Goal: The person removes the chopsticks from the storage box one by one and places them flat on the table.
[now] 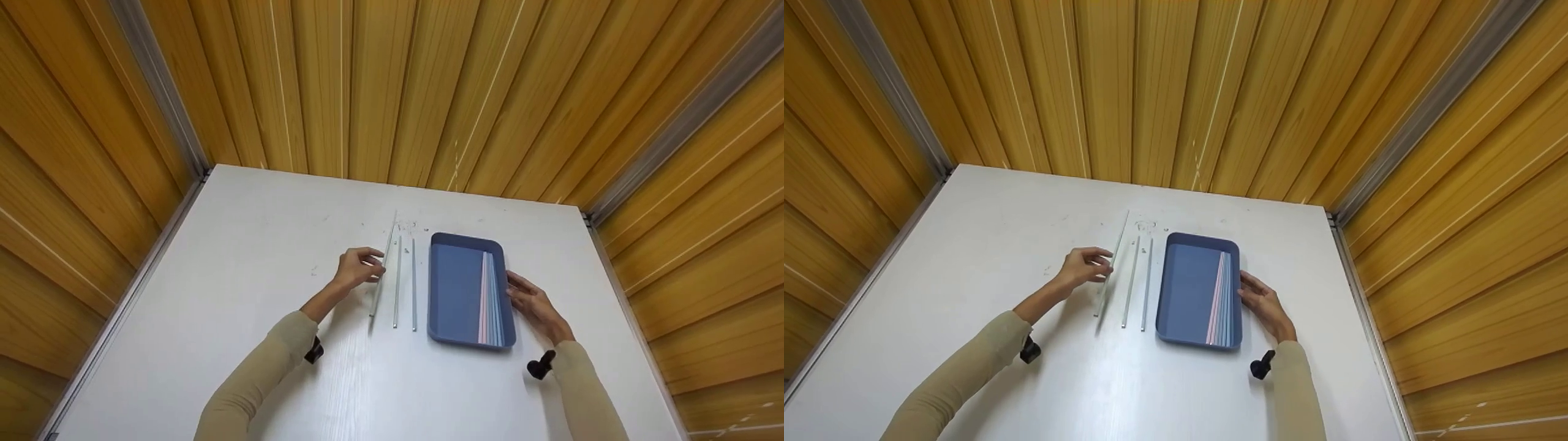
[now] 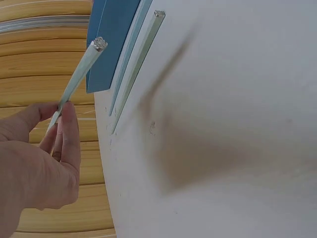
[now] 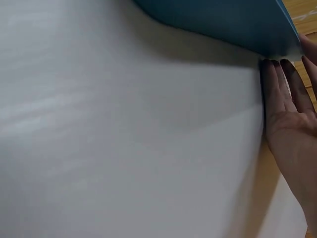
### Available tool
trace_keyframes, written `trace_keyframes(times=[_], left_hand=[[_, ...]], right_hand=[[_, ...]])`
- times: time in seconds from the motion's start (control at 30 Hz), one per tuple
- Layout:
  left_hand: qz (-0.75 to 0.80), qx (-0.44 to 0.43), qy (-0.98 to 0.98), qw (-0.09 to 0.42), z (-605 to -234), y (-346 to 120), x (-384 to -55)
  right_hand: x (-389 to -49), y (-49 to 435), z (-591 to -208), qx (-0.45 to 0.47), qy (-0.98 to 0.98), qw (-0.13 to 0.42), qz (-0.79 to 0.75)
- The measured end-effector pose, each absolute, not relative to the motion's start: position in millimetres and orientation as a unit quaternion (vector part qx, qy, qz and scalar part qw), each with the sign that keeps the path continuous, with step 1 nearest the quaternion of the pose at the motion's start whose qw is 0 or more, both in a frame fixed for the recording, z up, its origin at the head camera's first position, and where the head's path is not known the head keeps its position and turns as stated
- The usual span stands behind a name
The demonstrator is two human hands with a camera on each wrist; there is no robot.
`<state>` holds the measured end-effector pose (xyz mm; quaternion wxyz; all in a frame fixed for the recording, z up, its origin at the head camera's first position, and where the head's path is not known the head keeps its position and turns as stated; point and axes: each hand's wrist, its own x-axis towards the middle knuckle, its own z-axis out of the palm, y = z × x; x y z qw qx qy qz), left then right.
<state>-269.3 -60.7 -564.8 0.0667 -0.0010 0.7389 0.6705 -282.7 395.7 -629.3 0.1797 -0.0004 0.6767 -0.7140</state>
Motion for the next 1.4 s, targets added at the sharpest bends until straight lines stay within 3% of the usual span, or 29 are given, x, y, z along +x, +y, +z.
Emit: trace_keyframes(times=[0.83,1.4], left_hand=[[0.648,-0.043,0.759,0.05,-580,-74,-270],[0.569,-0.027,0.821,0.032,-606,-64,-275]], right_hand=[[-288,384,-631,0.008,0.66,0.18,-0.73],[-288,386,-632,0.004,0.669,0.187,-0.72]])
